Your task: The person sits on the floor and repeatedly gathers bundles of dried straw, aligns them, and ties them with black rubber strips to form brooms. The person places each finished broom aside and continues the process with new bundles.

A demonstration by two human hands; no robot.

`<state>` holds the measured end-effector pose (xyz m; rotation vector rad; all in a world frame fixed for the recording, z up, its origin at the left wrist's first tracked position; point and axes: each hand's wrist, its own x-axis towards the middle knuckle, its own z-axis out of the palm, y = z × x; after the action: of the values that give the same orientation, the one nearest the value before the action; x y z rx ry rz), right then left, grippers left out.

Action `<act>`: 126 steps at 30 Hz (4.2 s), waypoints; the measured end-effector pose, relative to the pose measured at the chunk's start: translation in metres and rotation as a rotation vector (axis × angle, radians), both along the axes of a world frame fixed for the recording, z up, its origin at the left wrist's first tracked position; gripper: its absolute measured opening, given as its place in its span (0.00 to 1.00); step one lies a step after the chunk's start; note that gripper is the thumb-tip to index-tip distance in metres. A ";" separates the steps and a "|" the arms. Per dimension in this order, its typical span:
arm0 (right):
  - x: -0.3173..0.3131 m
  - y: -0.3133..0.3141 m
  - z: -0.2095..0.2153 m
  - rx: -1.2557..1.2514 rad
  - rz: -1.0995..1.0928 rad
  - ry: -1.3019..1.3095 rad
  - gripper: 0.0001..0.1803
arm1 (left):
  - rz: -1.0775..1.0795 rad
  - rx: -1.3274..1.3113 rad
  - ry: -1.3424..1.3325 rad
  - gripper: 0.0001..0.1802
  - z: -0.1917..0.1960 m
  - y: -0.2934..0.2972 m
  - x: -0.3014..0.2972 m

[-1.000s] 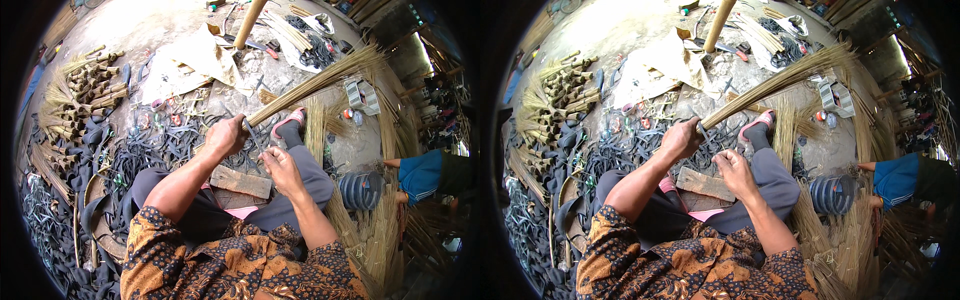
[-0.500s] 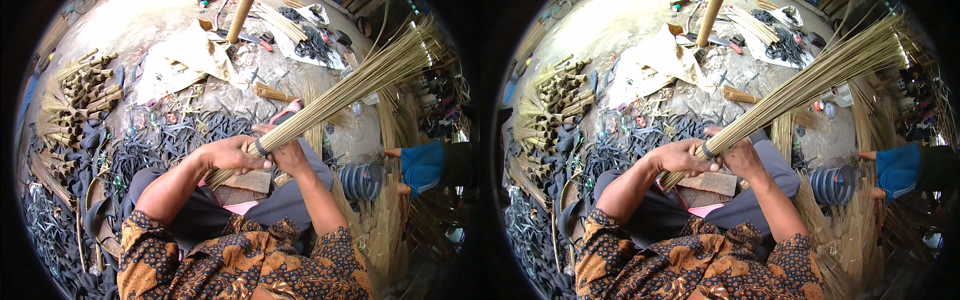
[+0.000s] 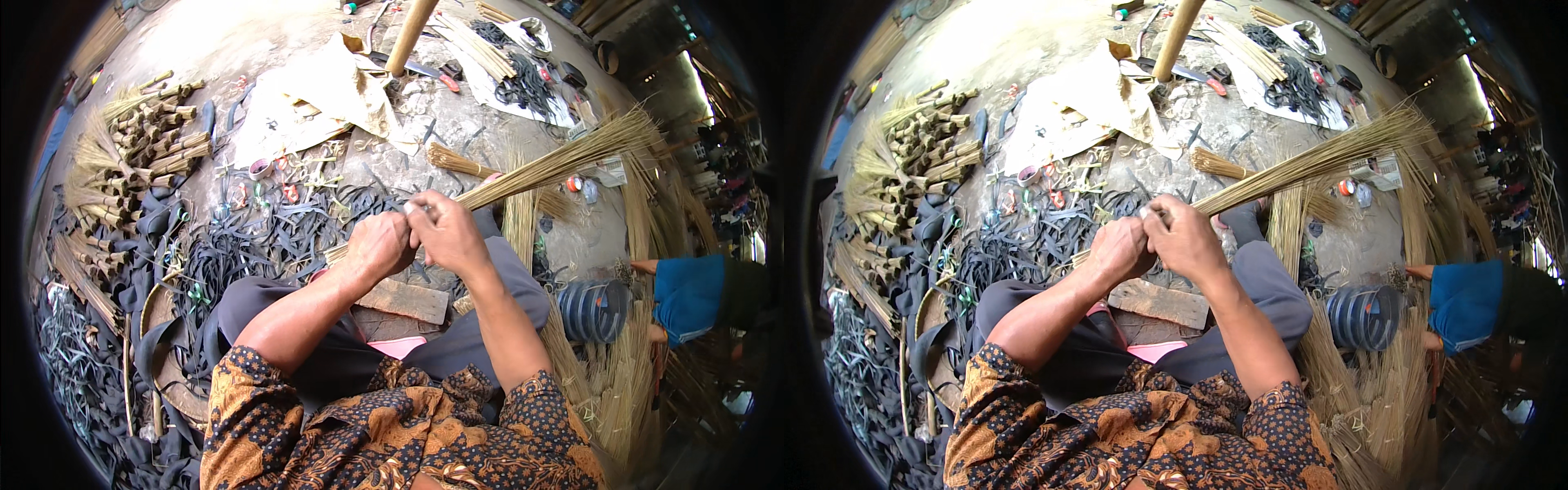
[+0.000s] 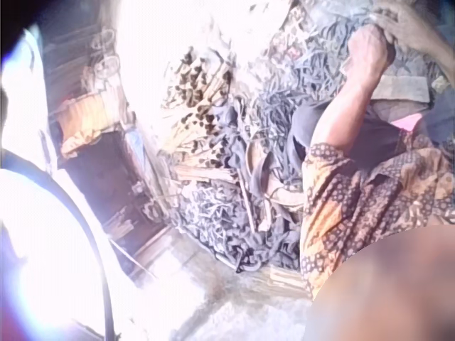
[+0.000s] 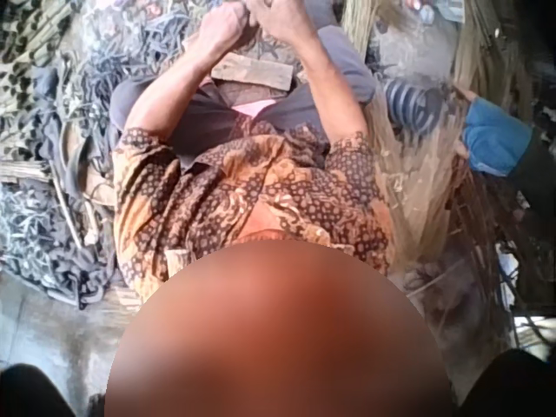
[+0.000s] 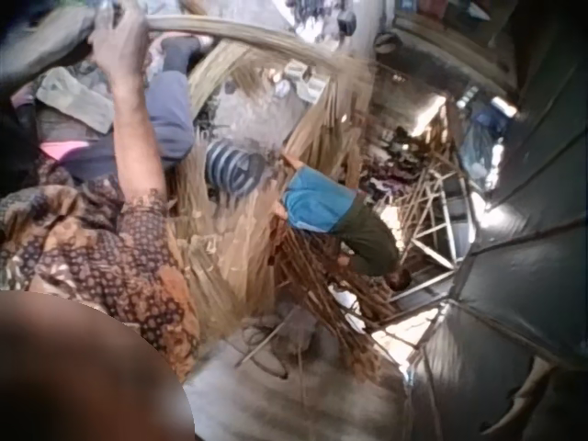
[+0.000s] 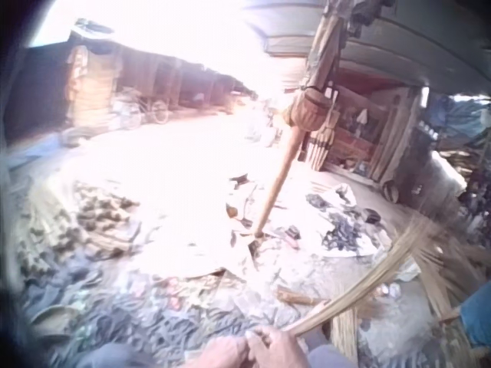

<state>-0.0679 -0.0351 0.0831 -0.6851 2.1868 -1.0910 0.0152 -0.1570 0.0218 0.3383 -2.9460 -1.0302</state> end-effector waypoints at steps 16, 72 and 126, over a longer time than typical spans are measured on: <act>0.034 0.092 -0.021 -0.130 0.036 0.326 0.19 | 0.041 0.413 -0.044 0.18 0.026 -0.030 -0.007; -0.029 0.117 -0.040 -0.165 0.172 0.273 0.09 | -0.497 1.301 -0.247 0.28 0.028 0.008 0.003; 0.001 0.010 -0.021 -0.333 -0.110 0.931 0.12 | 0.275 0.787 0.257 0.26 0.041 -0.019 -0.023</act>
<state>-0.0666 -0.0247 0.0621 -1.4623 2.8389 -1.3865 -0.0080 -0.1756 0.0632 0.5318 -2.0769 -1.9531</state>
